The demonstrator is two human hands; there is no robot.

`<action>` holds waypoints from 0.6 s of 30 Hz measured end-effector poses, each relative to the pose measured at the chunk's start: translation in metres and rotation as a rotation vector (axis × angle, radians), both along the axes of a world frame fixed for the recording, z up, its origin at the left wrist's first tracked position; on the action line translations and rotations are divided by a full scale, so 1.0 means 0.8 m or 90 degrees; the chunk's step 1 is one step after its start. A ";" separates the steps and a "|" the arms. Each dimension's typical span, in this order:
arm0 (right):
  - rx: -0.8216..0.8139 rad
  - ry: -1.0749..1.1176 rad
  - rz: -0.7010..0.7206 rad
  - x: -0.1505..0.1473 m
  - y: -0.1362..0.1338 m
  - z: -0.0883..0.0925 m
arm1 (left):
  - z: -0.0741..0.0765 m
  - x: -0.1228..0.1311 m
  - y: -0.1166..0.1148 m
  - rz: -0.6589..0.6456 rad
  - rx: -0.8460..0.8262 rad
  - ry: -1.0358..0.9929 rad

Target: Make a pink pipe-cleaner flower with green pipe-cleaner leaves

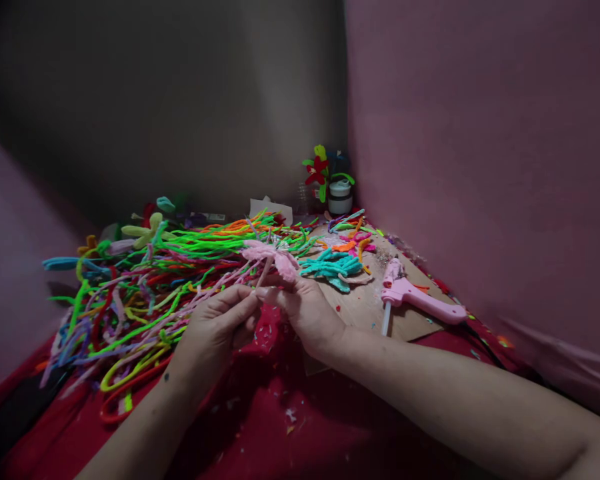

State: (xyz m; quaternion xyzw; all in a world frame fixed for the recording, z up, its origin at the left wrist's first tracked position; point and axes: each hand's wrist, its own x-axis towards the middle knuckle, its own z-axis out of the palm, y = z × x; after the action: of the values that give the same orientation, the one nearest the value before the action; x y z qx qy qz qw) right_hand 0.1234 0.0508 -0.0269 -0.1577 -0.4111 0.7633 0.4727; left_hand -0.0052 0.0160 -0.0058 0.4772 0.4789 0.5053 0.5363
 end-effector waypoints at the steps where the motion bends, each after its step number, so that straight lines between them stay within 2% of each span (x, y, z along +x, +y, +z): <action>1: -0.003 -0.010 -0.005 0.000 0.000 0.000 | 0.000 -0.001 0.000 -0.009 -0.004 -0.012; 9: 0.023 -0.054 -0.032 0.000 0.002 0.002 | 0.000 -0.005 0.002 -0.060 -0.030 -0.046; 15: -0.033 -0.004 -0.017 -0.002 0.001 0.002 | 0.001 -0.004 0.001 -0.076 -0.054 -0.057; 18: -0.026 -0.020 -0.040 -0.001 -0.001 0.004 | 0.002 -0.004 0.001 -0.088 -0.053 -0.064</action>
State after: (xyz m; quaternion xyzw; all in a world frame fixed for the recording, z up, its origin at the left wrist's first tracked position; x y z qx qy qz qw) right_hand 0.1227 0.0502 -0.0235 -0.1917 -0.3977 0.7539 0.4865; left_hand -0.0086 0.0167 -0.0046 0.4603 0.4382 0.4699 0.6125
